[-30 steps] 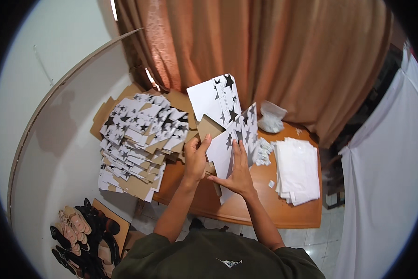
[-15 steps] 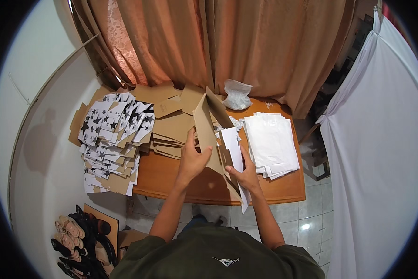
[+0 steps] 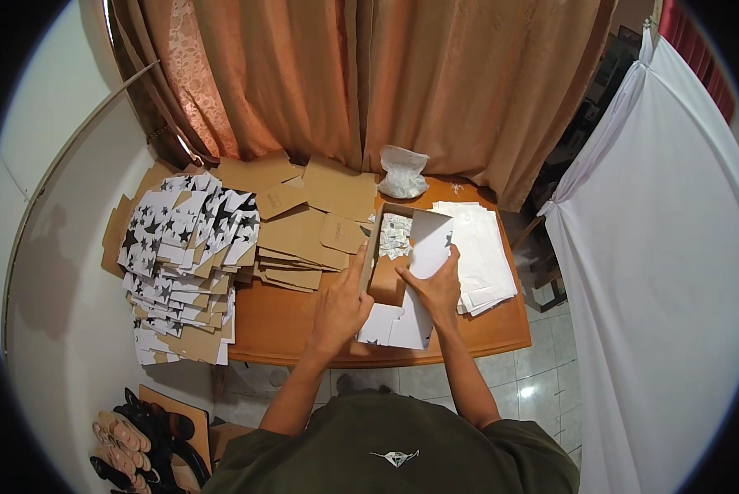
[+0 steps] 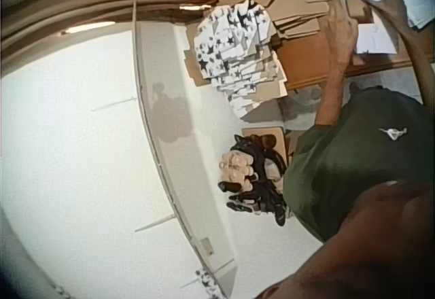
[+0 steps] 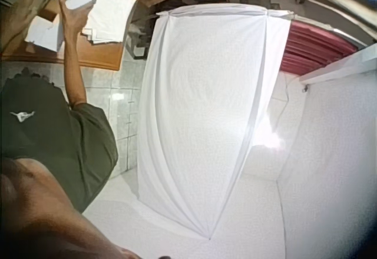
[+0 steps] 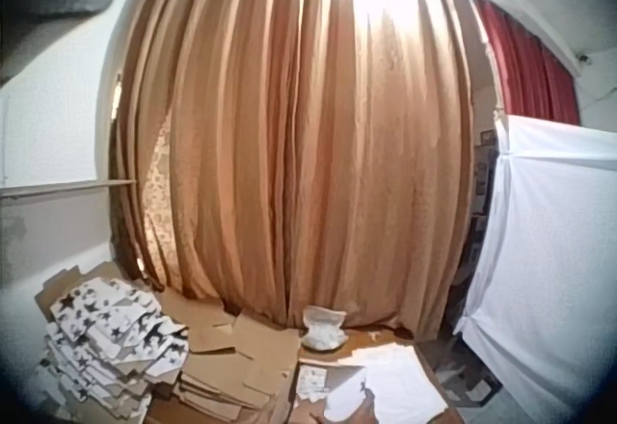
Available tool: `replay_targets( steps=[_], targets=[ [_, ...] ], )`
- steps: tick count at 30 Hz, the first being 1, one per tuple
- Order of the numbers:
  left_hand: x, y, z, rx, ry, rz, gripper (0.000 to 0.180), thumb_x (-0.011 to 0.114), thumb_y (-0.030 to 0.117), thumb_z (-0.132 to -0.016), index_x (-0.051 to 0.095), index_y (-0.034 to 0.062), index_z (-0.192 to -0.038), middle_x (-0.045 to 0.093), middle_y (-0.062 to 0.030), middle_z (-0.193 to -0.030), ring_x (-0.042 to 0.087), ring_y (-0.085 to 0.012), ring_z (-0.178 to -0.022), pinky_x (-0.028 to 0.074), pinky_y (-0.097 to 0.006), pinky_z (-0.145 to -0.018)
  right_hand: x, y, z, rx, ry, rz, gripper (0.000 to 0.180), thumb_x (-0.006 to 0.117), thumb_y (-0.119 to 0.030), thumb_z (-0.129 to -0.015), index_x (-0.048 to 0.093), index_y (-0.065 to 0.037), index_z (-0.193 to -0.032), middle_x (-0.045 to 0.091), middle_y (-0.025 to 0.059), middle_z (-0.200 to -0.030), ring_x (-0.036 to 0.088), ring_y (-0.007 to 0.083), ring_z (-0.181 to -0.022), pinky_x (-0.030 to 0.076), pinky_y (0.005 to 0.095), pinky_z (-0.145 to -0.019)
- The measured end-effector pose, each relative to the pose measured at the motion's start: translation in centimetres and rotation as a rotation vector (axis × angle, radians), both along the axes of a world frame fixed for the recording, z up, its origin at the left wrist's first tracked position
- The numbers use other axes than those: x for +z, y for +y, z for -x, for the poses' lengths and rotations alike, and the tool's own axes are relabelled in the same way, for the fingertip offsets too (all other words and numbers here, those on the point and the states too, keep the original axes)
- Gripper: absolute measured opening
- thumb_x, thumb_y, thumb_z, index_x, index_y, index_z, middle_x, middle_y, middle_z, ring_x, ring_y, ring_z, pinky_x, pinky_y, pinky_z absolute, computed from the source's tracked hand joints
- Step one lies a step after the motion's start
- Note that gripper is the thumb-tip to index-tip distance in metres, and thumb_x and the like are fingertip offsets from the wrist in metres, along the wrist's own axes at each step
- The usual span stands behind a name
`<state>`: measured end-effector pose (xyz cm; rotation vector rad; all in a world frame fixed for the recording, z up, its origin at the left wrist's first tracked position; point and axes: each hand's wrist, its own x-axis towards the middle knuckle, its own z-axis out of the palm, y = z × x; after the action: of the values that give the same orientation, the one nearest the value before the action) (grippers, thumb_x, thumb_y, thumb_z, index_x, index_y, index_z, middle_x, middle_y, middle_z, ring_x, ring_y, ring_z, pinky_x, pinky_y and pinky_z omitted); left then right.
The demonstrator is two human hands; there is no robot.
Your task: The recorder folds flat cardboard pieces into shoe boxes, inserts tissue paper, and stacks the completed boxes on a shelf.
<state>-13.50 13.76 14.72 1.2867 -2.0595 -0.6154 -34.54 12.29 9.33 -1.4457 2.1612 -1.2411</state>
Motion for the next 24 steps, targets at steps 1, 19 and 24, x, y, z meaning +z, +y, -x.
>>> replay_targets(
  steps=[1,19,24],
  targets=[
    [-0.5,-0.2,-0.3,-0.004,0.041,-0.008,0.081,0.059,0.011,-0.087,0.028,0.0120,-0.162,0.059,-0.0314,-0.130,0.063,-0.0477,-0.113,0.053,-0.048,-0.095,0.3,-0.2,-0.7,0.010,0.031,-0.036,0.117,0.091,-0.053,-0.068,0.028,0.003,-0.150,0.055,0.0313,-0.135,0.062,0.0481,-0.116,0.053,0.0517,-0.094],
    [-5.0,-3.0,-0.4,-0.047,0.053,-0.091,0.093,0.074,0.050,-0.088,0.025,0.0250,-0.163,0.035,-0.0364,-0.152,0.045,-0.0540,-0.136,0.044,-0.055,-0.108,-0.9,-1.4,-3.0,0.105,0.069,0.094,0.098,0.090,-0.030,-0.073,0.034,-0.002,-0.149,0.059,0.0300,-0.133,0.064,0.0445,-0.117,0.054,0.0486,-0.095],
    [-4.2,-2.3,1.5,0.052,-0.041,-0.044,0.102,0.082,0.049,-0.079,0.029,0.0233,-0.162,0.043,-0.0324,-0.147,0.047,-0.0520,-0.134,0.045,-0.054,-0.108,-0.9,-1.3,-1.5,0.191,-0.036,0.132,0.096,0.090,-0.027,-0.074,0.035,-0.002,-0.148,0.060,0.0309,-0.131,0.063,0.0437,-0.119,0.053,0.0474,-0.096]
  ],
)
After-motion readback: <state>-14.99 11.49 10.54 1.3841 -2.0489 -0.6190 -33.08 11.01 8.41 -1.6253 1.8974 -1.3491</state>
